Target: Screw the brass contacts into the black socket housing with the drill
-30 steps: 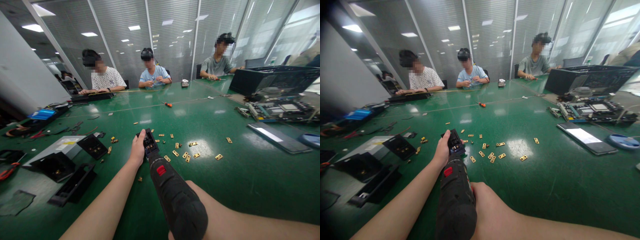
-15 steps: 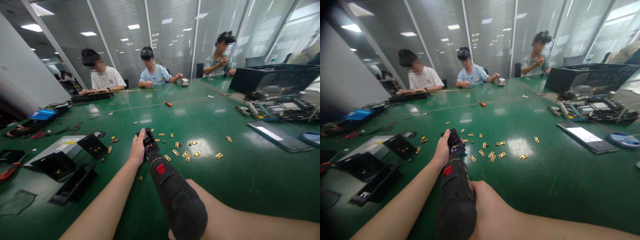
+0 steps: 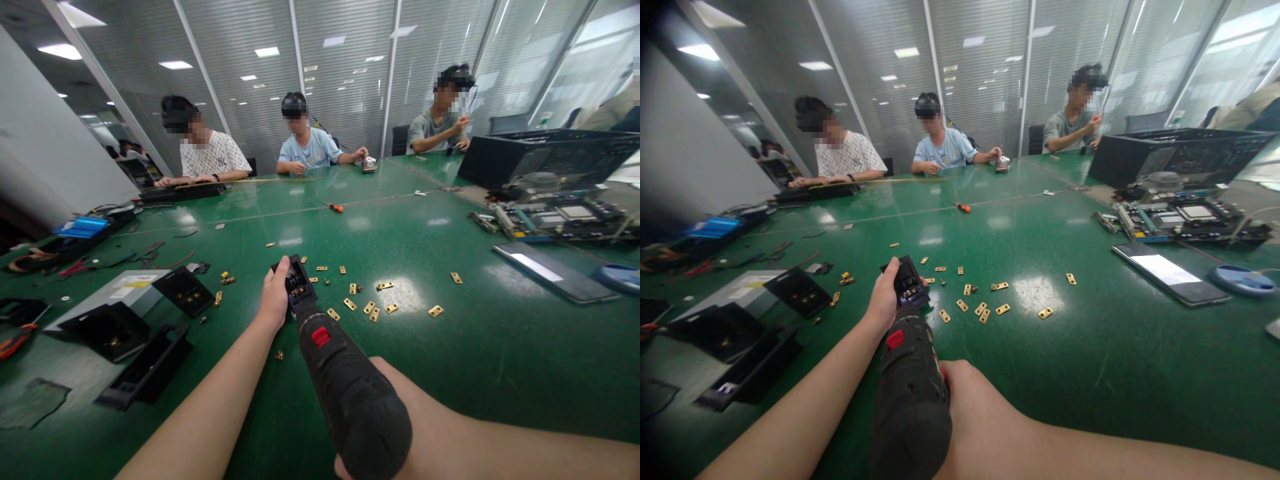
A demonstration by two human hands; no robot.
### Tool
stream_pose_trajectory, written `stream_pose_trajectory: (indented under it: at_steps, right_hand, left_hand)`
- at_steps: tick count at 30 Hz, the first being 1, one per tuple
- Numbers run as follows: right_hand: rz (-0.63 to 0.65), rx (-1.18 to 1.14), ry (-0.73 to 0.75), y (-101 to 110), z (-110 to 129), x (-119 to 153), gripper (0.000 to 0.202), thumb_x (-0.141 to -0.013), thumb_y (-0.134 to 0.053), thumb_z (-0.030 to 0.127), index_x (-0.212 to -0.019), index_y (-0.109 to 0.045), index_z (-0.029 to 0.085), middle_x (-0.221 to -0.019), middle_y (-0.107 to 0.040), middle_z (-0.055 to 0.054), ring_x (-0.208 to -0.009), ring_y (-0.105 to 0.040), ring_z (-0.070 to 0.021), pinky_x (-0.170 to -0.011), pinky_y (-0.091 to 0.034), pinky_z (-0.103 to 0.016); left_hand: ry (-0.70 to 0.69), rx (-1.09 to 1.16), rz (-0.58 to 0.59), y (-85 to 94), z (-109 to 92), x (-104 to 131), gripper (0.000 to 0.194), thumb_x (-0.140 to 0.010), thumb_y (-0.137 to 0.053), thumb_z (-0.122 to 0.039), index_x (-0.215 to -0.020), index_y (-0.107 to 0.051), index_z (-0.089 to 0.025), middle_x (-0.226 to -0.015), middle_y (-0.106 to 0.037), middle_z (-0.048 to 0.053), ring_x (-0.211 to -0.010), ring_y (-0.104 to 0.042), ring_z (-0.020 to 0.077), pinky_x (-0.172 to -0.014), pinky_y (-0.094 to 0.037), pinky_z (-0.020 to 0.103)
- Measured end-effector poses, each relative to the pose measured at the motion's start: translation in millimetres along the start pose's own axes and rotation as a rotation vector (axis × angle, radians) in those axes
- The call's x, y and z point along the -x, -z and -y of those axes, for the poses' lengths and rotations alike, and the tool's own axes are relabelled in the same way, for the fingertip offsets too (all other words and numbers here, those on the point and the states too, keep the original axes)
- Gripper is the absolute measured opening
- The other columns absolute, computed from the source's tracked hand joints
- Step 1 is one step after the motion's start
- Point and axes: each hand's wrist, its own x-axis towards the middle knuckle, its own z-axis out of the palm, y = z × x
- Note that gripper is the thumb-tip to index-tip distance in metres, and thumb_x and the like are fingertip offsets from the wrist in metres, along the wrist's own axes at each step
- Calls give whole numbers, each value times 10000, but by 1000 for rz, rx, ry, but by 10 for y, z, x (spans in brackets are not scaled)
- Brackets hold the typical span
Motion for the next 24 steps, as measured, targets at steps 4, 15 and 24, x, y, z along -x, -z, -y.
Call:
stream_pose_trajectory:
  at_steps: [4, 15, 24]
  right_hand:
    - [-8, -12, 4, 2, 3, 15, 373, -548, -794, 182, -786, -508, 182, -662, -567, 47, -610, -557, -109, -559, -437, -220]
    - [27, -39, -45, 21, 41, 22, 358, -544, -786, 138, -772, -513, 178, -630, -583, 47, -612, -597, -135, -558, -457, -233]
    - [30, -175, -105, 14, -54, 48, 557, -515, -916, 292, -886, -515, 181, -669, -588, 59, -636, -598, -125, -612, -487, -255]
  left_hand:
    - [-4, -3, 0, -3, -3, -1, 525, -760, -677, -650, -977, -644, -173, -766, -732, 64, -648, -710, 254, -650, -576, 395]
    - [3, -5, -6, 3, 18, -4, 520, -763, -675, -655, -963, -643, -176, -748, -730, 68, -657, -705, 256, -655, -575, 395]
    - [-53, -8, -21, 6, 2, -9, 490, -756, -702, -632, -929, -657, -176, -769, -733, 64, -711, -711, 253, -698, -575, 382]
